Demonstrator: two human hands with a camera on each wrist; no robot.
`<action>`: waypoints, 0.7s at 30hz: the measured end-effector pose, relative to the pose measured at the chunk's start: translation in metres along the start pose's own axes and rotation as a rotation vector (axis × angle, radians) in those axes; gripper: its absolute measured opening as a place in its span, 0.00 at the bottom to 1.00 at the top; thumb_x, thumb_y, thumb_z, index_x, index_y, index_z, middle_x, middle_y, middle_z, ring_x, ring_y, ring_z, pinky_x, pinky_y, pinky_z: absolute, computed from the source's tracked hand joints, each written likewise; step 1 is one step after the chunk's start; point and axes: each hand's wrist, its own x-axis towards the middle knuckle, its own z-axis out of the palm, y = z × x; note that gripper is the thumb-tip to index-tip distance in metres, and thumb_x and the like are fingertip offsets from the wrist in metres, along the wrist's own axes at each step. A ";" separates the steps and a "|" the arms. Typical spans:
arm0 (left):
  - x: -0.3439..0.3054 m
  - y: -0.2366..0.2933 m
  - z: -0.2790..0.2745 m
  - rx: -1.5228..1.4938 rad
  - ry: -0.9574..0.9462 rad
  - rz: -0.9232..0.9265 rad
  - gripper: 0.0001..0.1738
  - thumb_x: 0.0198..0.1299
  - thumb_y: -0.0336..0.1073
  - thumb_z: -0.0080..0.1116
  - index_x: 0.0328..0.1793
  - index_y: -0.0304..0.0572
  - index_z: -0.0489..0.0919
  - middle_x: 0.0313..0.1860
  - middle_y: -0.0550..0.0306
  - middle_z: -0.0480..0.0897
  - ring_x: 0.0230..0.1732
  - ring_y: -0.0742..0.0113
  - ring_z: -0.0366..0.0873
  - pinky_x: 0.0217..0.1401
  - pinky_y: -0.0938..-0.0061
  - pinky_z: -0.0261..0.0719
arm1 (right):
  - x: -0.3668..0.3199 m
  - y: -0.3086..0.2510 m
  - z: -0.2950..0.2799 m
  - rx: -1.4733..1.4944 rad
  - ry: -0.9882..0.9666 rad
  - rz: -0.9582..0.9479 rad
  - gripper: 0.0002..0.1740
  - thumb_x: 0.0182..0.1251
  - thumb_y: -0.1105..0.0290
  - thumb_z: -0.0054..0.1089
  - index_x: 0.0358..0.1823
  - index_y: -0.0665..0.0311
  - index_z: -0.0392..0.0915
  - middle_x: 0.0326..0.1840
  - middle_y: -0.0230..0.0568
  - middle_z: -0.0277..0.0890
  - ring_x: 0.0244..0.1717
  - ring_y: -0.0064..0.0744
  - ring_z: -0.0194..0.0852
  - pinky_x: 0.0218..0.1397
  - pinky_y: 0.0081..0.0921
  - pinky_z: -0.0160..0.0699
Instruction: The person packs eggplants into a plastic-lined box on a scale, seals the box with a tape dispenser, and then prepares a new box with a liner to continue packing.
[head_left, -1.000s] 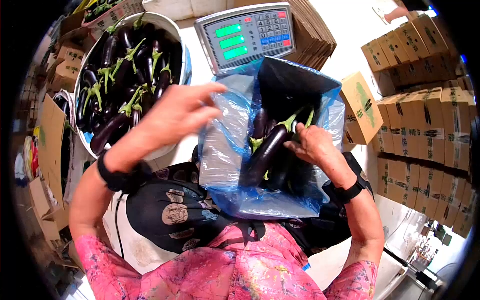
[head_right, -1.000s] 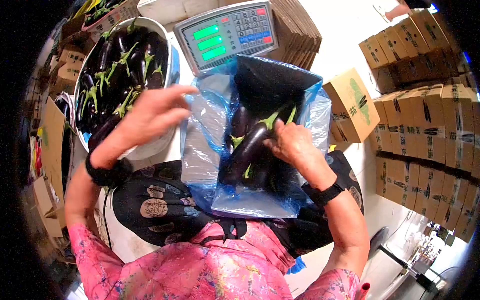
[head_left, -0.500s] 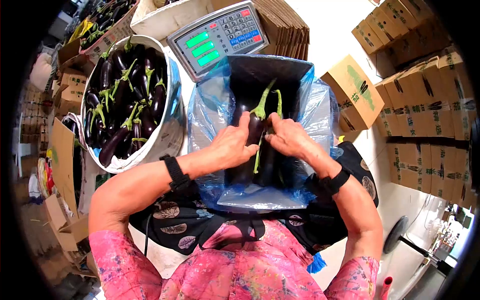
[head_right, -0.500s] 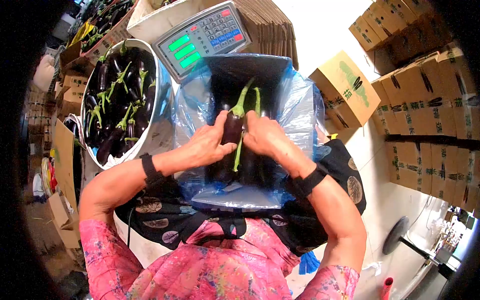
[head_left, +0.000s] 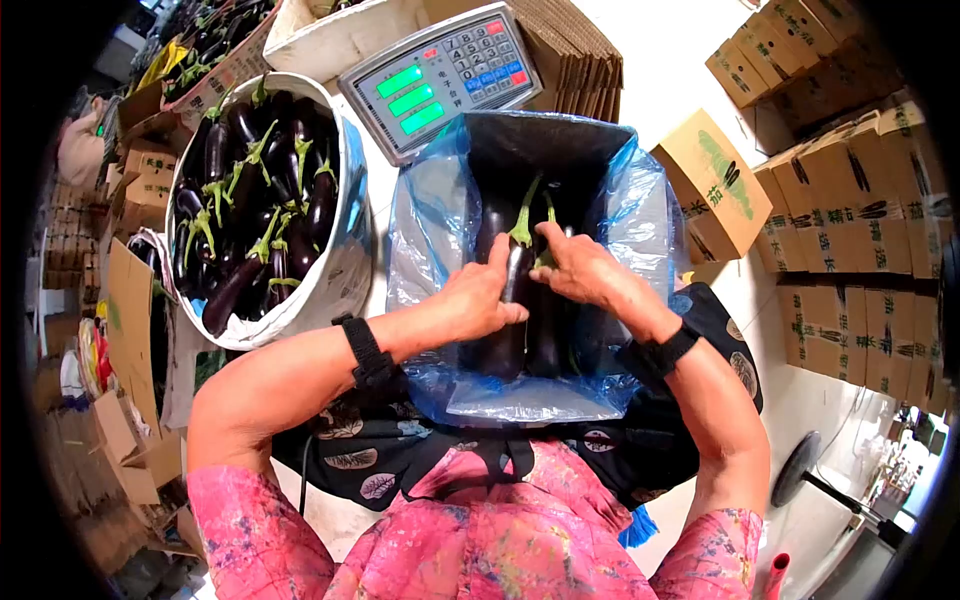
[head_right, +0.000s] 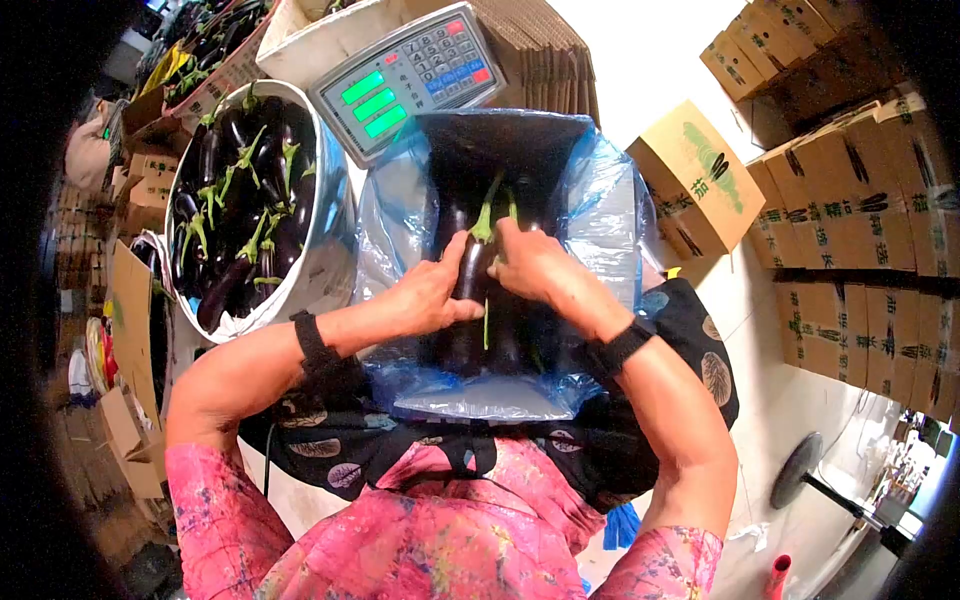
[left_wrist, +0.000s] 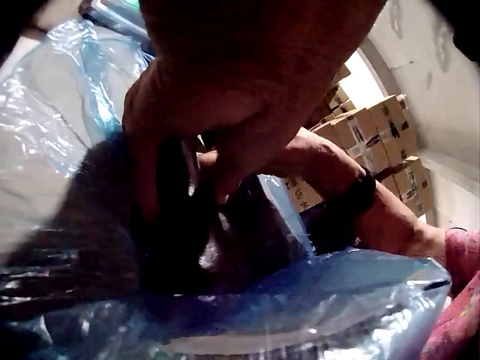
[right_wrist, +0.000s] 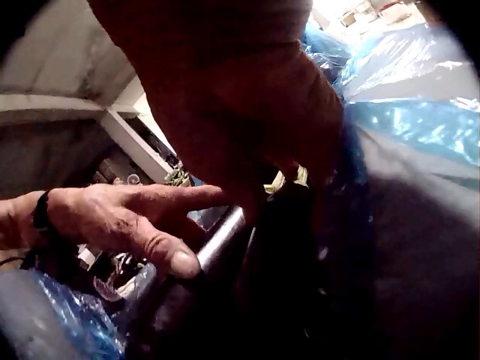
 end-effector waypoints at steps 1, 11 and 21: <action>0.000 0.001 0.000 0.012 -0.014 -0.009 0.56 0.62 0.47 0.65 0.79 0.24 0.39 0.41 0.21 0.81 0.45 0.23 0.80 0.53 0.47 0.78 | -0.006 0.000 0.002 -0.008 0.052 0.004 0.33 0.67 0.62 0.63 0.68 0.66 0.60 0.47 0.70 0.79 0.53 0.70 0.77 0.57 0.53 0.75; -0.011 0.004 0.005 0.068 -0.052 -0.069 0.59 0.62 0.45 0.65 0.80 0.22 0.34 0.41 0.19 0.80 0.47 0.25 0.80 0.54 0.47 0.77 | 0.005 0.006 0.014 0.003 0.170 0.036 0.30 0.64 0.65 0.65 0.64 0.67 0.64 0.48 0.69 0.80 0.53 0.69 0.77 0.56 0.53 0.75; 0.003 0.021 0.016 0.143 -0.086 -0.167 0.62 0.58 0.40 0.67 0.78 0.17 0.31 0.46 0.22 0.82 0.50 0.31 0.81 0.57 0.51 0.79 | -0.006 0.000 0.017 -0.020 0.231 0.038 0.28 0.64 0.65 0.66 0.62 0.67 0.66 0.46 0.73 0.77 0.47 0.73 0.77 0.48 0.58 0.77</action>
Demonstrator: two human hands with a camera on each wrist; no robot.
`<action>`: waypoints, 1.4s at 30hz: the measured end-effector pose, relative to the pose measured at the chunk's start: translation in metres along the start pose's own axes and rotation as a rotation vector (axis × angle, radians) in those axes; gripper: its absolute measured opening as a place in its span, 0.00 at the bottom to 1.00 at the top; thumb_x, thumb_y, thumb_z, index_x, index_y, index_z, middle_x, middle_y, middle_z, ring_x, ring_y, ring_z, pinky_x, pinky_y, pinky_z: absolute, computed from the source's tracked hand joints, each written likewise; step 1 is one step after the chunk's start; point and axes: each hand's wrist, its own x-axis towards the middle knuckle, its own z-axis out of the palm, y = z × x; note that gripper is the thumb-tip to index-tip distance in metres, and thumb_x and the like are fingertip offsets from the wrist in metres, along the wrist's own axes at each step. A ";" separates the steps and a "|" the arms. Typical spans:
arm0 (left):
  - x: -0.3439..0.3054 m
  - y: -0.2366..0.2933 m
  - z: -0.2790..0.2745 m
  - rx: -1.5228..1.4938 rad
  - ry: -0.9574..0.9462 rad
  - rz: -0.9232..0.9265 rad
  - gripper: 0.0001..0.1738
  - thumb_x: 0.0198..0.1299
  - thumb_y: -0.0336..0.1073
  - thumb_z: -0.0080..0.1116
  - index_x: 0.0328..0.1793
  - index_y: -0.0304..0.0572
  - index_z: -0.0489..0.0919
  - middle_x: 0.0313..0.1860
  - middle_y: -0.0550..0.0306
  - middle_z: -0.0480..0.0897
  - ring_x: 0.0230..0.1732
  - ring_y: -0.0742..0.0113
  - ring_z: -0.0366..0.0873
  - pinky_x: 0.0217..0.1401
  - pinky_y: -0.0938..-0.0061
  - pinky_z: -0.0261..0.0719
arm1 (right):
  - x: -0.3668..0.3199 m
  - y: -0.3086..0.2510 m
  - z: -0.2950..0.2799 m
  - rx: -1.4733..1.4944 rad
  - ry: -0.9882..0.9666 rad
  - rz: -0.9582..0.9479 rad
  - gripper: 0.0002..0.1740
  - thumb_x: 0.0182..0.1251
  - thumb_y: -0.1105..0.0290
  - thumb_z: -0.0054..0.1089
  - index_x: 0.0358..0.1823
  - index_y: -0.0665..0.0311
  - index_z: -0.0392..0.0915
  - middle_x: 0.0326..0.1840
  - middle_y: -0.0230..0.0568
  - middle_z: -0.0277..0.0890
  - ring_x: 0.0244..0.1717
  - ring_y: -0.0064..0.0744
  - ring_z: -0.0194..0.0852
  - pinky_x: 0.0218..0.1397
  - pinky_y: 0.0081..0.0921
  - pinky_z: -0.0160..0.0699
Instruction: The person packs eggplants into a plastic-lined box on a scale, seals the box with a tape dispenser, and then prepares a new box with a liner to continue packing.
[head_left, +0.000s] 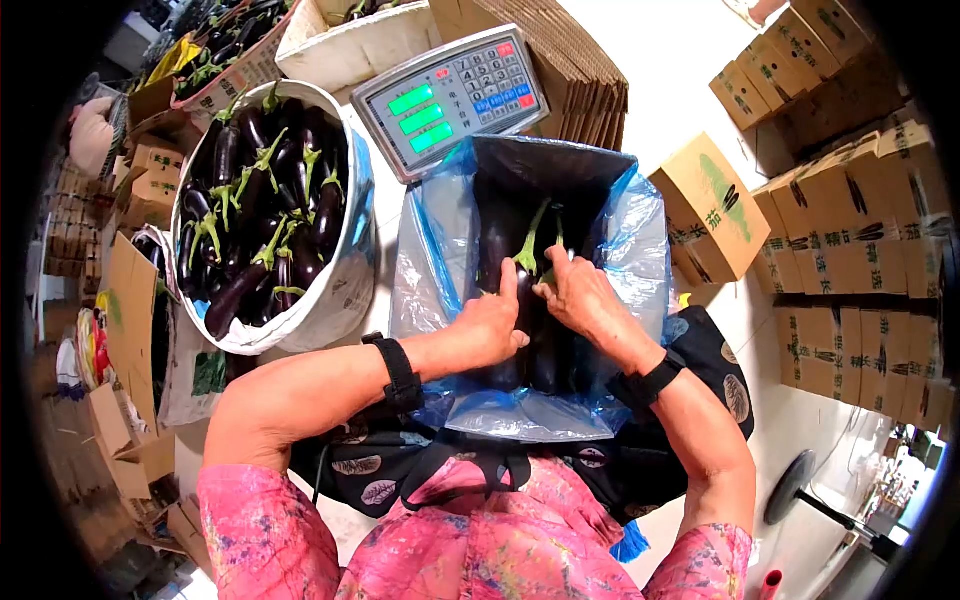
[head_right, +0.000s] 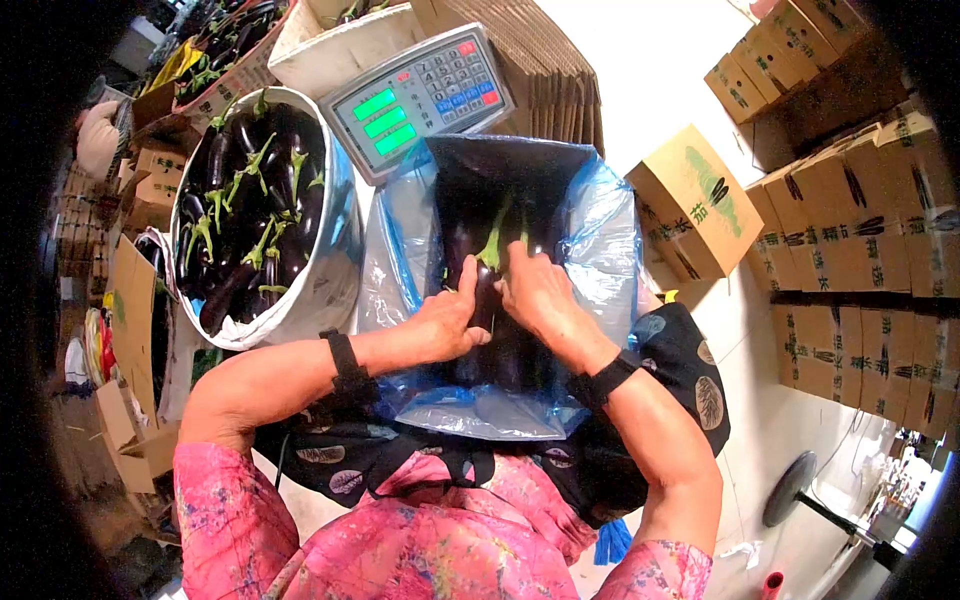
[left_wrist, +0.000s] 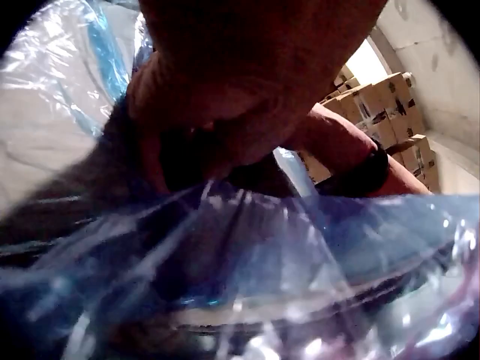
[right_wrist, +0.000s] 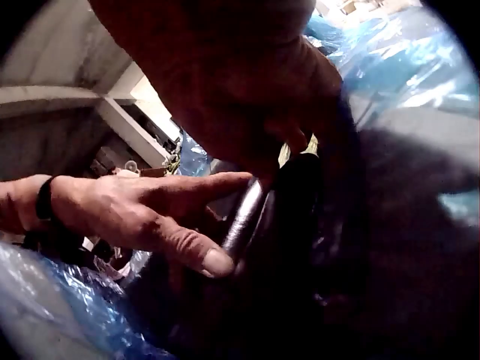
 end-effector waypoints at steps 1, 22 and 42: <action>-0.001 -0.002 0.000 0.006 0.001 0.001 0.62 0.58 0.40 0.67 0.78 0.17 0.31 0.46 0.22 0.82 0.50 0.31 0.81 0.57 0.50 0.79 | -0.007 -0.002 0.003 -0.031 0.082 -0.035 0.30 0.64 0.64 0.67 0.64 0.65 0.66 0.44 0.72 0.77 0.45 0.72 0.78 0.47 0.57 0.78; -0.037 -0.033 -0.123 -0.222 0.295 0.183 0.21 0.64 0.38 0.63 0.59 0.33 0.79 0.33 0.45 0.87 0.32 0.67 0.82 0.40 0.70 0.81 | -0.034 -0.008 -0.053 -0.055 0.262 -0.207 0.14 0.65 0.65 0.64 0.48 0.64 0.79 0.40 0.57 0.79 0.41 0.60 0.80 0.42 0.51 0.78; 0.009 -0.066 -0.097 -0.045 0.833 0.230 0.36 0.52 0.37 0.70 0.67 0.32 0.70 0.57 0.39 0.76 0.59 0.41 0.72 0.65 0.55 0.69 | 0.021 0.054 -0.106 0.238 0.424 -0.038 0.43 0.55 0.54 0.72 0.69 0.68 0.67 0.67 0.57 0.71 0.69 0.51 0.69 0.71 0.42 0.67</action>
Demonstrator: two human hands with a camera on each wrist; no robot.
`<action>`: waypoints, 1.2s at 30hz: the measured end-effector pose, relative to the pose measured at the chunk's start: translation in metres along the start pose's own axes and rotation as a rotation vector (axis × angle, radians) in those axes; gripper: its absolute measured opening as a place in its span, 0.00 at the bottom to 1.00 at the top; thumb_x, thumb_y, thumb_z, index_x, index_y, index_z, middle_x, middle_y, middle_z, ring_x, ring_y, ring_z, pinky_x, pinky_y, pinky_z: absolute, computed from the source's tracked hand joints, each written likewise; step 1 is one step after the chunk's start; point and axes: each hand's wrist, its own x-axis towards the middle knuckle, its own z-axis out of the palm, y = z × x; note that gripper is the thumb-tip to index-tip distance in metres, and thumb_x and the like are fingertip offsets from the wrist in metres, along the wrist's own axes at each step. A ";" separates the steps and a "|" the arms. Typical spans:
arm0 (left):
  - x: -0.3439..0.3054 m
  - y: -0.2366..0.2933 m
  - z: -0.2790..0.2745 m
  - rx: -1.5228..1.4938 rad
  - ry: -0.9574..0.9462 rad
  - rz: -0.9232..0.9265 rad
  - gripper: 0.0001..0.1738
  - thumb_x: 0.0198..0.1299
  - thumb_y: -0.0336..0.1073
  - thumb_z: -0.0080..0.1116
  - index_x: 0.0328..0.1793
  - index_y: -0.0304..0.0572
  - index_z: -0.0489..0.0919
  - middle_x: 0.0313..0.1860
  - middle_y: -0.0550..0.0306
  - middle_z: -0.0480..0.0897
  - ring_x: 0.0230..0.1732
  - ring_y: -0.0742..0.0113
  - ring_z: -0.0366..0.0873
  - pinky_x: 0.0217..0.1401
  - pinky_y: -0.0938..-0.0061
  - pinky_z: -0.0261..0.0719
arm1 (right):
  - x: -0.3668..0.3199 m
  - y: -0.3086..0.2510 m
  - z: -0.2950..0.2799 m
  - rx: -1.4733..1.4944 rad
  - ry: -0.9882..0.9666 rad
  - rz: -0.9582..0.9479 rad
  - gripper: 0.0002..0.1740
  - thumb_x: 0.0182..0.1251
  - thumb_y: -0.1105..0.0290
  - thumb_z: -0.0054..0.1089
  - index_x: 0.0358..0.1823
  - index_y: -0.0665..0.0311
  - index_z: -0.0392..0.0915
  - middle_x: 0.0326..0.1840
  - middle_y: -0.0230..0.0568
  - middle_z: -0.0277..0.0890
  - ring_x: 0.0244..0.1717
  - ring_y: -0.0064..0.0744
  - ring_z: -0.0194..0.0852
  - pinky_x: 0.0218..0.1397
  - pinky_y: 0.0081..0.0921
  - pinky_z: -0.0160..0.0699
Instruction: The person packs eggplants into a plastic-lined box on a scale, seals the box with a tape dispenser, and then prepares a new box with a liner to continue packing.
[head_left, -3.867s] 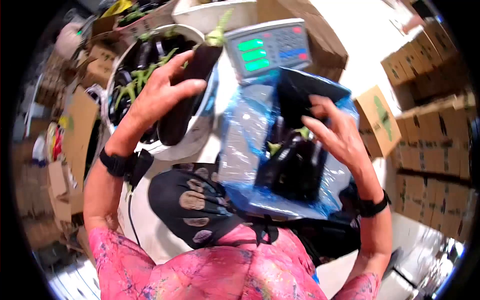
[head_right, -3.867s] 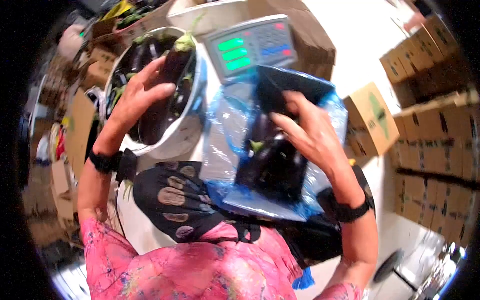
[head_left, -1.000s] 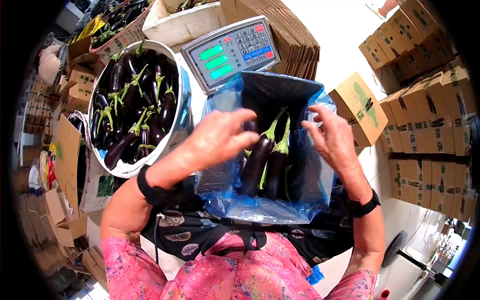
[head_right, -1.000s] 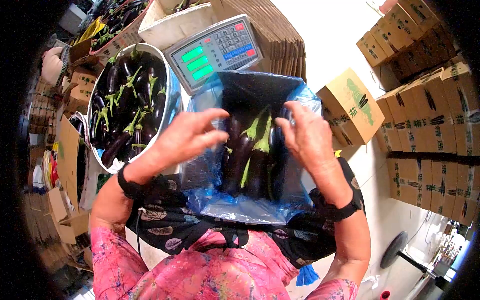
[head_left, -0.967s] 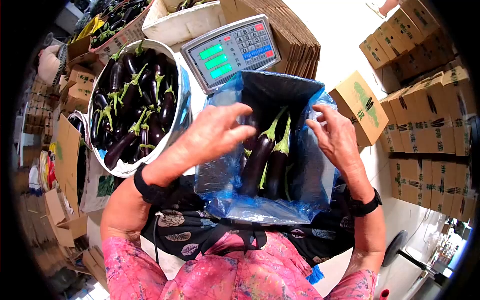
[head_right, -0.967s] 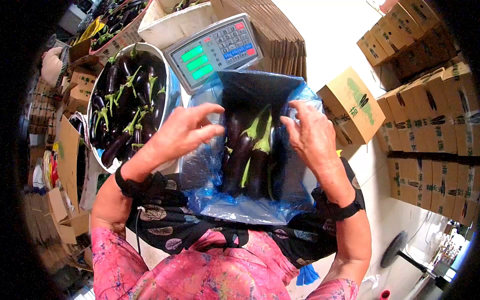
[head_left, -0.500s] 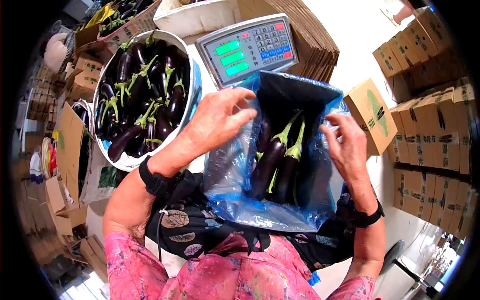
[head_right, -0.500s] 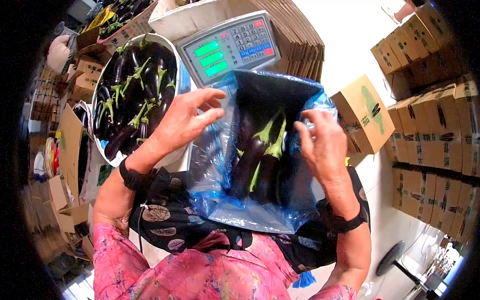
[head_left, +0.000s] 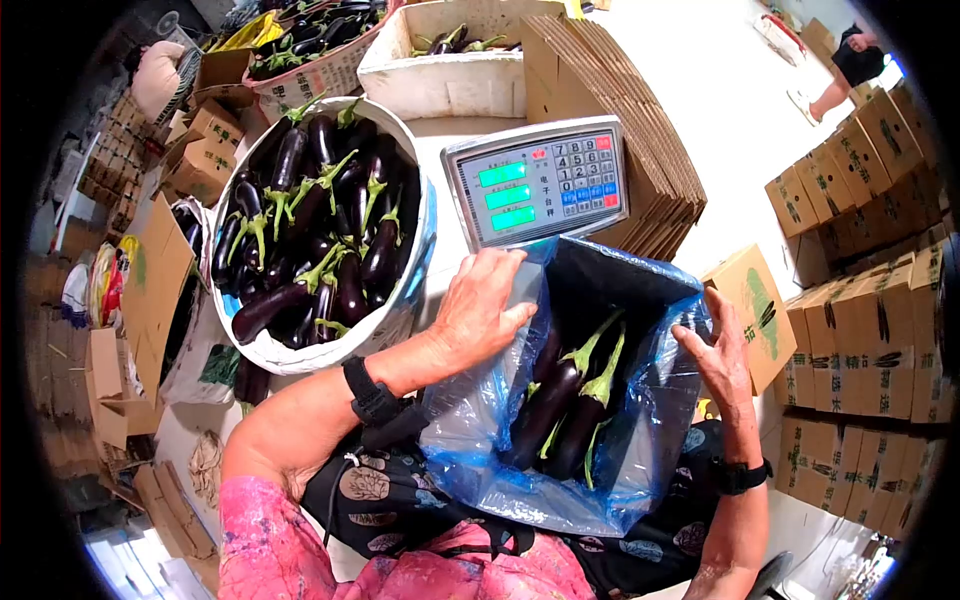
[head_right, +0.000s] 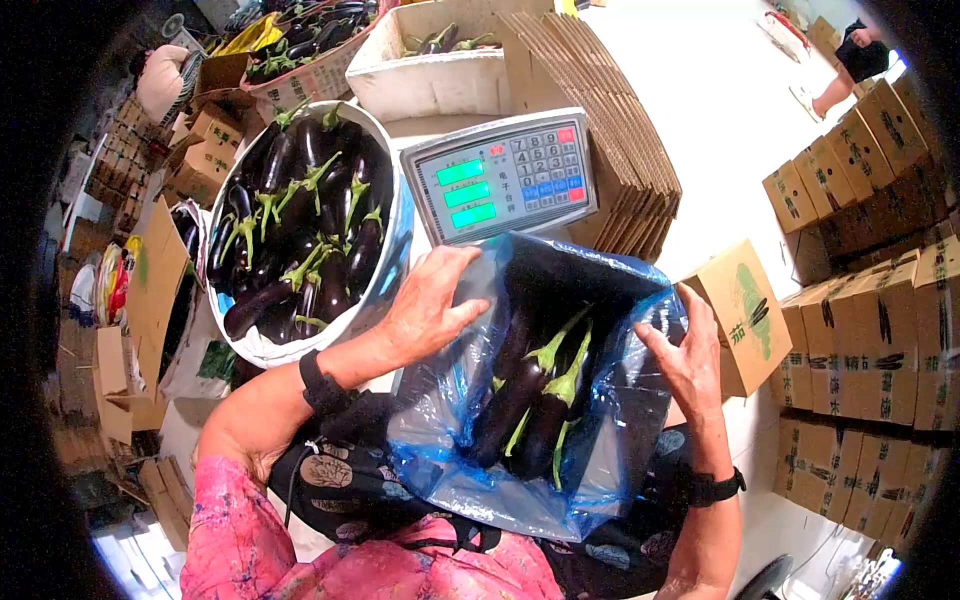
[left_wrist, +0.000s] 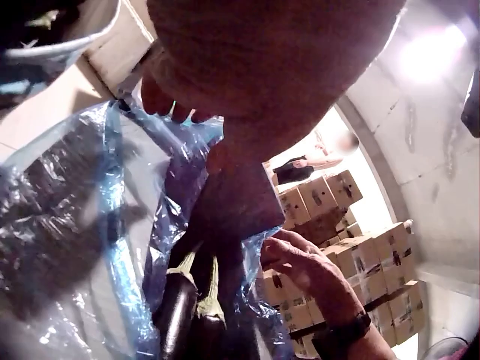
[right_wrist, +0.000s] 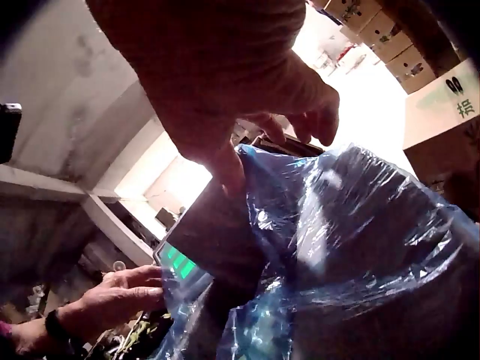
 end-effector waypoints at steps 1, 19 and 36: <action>-0.001 -0.002 0.003 0.003 -0.013 -0.025 0.36 0.52 0.37 0.70 0.67 0.32 0.71 0.58 0.39 0.76 0.60 0.41 0.72 0.66 0.56 0.70 | 0.001 0.002 0.002 -0.012 -0.002 0.002 0.44 0.55 0.54 0.72 0.70 0.68 0.67 0.67 0.57 0.71 0.69 0.51 0.69 0.71 0.42 0.67; 0.012 -0.013 0.014 0.026 0.032 -0.028 0.34 0.54 0.41 0.69 0.65 0.35 0.72 0.51 0.42 0.78 0.56 0.44 0.73 0.63 0.57 0.71 | 0.017 -0.008 0.017 -0.006 -0.020 -0.028 0.39 0.57 0.61 0.71 0.70 0.64 0.69 0.59 0.55 0.78 0.61 0.48 0.76 0.65 0.40 0.73; 0.026 -0.029 -0.029 -0.348 -0.344 0.253 0.10 0.54 0.33 0.61 0.39 0.35 0.76 0.29 0.58 0.79 0.36 0.72 0.77 0.44 0.72 0.78 | -0.084 -0.044 -0.002 -0.149 -0.465 -0.346 0.08 0.55 0.81 0.57 0.34 0.62 0.72 0.30 0.47 0.75 0.35 0.55 0.77 0.38 0.42 0.76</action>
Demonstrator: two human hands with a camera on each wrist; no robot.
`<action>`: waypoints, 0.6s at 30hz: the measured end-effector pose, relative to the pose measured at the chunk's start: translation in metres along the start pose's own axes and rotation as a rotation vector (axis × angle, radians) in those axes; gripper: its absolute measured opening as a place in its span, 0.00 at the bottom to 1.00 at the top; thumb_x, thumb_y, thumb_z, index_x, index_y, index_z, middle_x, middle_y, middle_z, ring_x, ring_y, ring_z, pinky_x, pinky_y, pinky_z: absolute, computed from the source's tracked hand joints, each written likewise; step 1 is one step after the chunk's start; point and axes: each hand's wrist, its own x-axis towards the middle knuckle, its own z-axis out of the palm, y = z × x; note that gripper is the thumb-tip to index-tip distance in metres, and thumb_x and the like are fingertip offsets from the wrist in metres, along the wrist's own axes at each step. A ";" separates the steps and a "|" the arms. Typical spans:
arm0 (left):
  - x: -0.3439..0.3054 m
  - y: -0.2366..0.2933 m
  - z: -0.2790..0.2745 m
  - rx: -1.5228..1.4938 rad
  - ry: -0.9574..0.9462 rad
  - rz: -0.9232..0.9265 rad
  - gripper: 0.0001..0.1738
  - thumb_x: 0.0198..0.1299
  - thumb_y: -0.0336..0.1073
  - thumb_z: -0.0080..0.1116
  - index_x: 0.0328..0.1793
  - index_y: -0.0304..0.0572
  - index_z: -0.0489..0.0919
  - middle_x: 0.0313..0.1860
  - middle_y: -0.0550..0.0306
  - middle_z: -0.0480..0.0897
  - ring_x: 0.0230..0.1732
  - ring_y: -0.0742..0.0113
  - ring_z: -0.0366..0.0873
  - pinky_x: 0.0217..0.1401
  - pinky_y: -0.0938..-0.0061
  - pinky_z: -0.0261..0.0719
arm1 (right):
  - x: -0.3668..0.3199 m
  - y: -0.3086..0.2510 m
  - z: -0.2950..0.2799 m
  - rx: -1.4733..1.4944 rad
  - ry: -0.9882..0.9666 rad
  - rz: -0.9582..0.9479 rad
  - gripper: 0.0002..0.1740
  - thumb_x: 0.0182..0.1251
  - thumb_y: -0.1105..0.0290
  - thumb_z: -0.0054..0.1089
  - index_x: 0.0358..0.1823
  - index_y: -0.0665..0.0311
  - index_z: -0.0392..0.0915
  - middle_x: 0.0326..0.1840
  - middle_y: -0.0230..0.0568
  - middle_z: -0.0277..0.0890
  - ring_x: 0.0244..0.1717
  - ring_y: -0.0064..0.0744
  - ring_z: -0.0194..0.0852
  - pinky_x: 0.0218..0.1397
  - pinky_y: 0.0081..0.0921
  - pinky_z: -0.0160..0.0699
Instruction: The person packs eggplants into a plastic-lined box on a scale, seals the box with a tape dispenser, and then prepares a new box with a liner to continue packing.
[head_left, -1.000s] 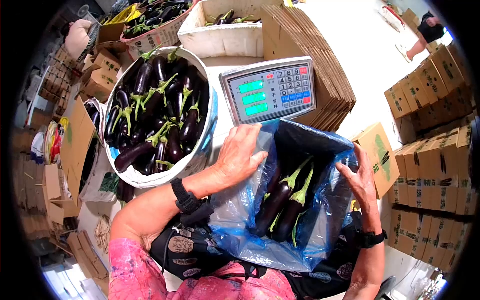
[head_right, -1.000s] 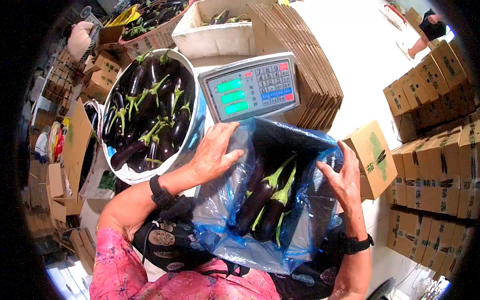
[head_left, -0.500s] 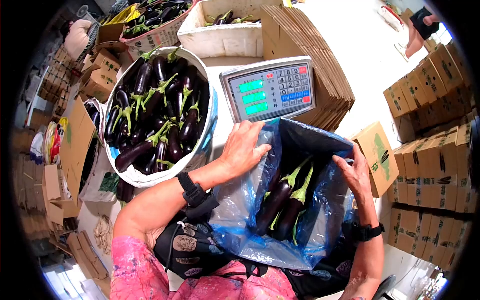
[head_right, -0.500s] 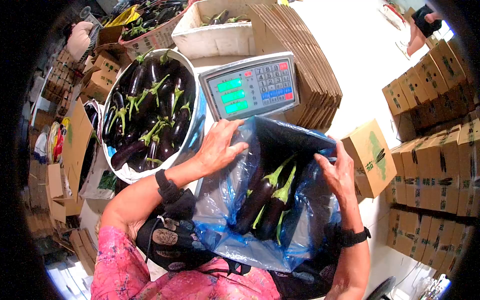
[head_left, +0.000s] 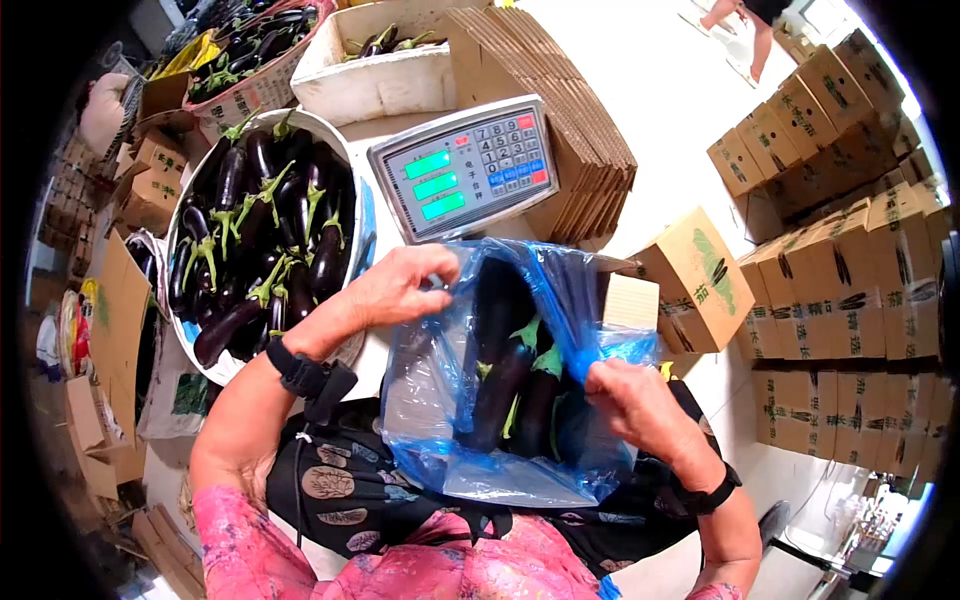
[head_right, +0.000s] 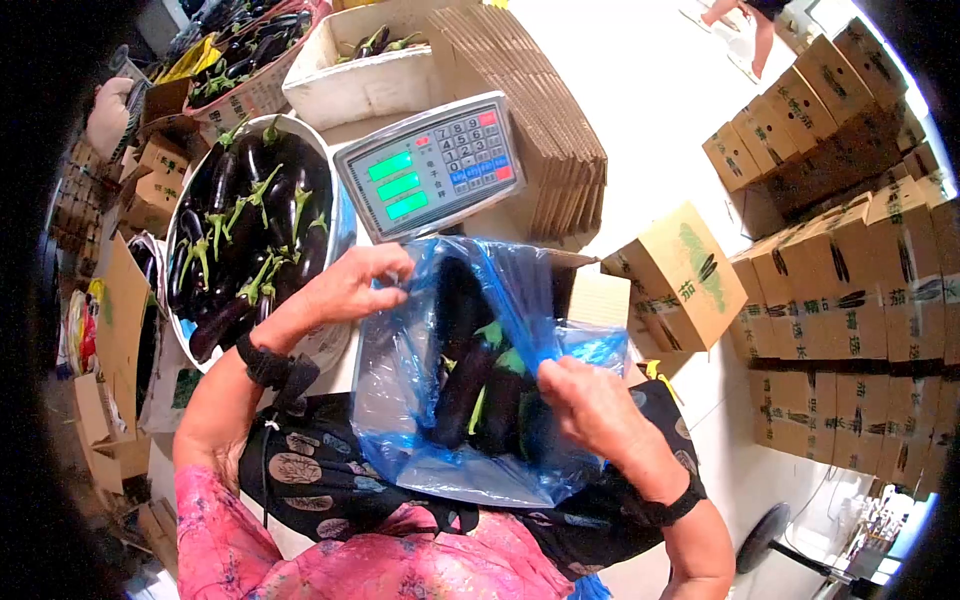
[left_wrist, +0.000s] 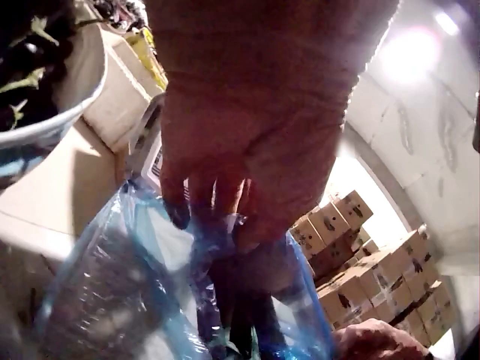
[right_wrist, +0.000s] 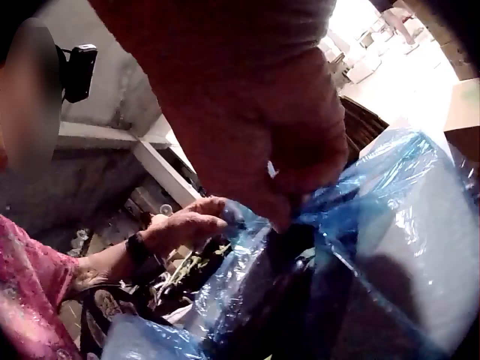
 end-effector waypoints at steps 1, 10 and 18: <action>-0.002 0.002 -0.004 0.018 -0.088 -0.093 0.10 0.55 0.33 0.63 0.40 0.35 0.77 0.33 0.59 0.81 0.38 0.71 0.79 0.46 0.71 0.79 | 0.001 0.002 0.000 0.024 0.056 -0.002 0.07 0.57 0.78 0.60 0.35 0.62 0.72 0.31 0.47 0.75 0.34 0.54 0.78 0.38 0.42 0.76; 0.028 -0.002 0.006 0.092 0.041 -0.293 0.26 0.59 0.37 0.67 0.63 0.37 0.76 0.45 0.47 0.86 0.45 0.63 0.83 0.50 0.66 0.81 | 0.108 0.022 0.002 0.521 0.226 0.460 0.33 0.62 0.55 0.70 0.63 0.68 0.74 0.56 0.50 0.82 0.57 0.42 0.81 0.59 0.35 0.78; -0.011 -0.005 -0.015 0.134 0.060 -0.499 0.30 0.52 0.30 0.66 0.64 0.41 0.77 0.52 0.45 0.82 0.47 0.54 0.83 0.52 0.63 0.83 | 0.146 -0.052 0.065 0.193 0.106 -0.308 0.20 0.58 0.76 0.53 0.53 0.59 0.79 0.36 0.59 0.82 0.41 0.62 0.81 0.45 0.49 0.81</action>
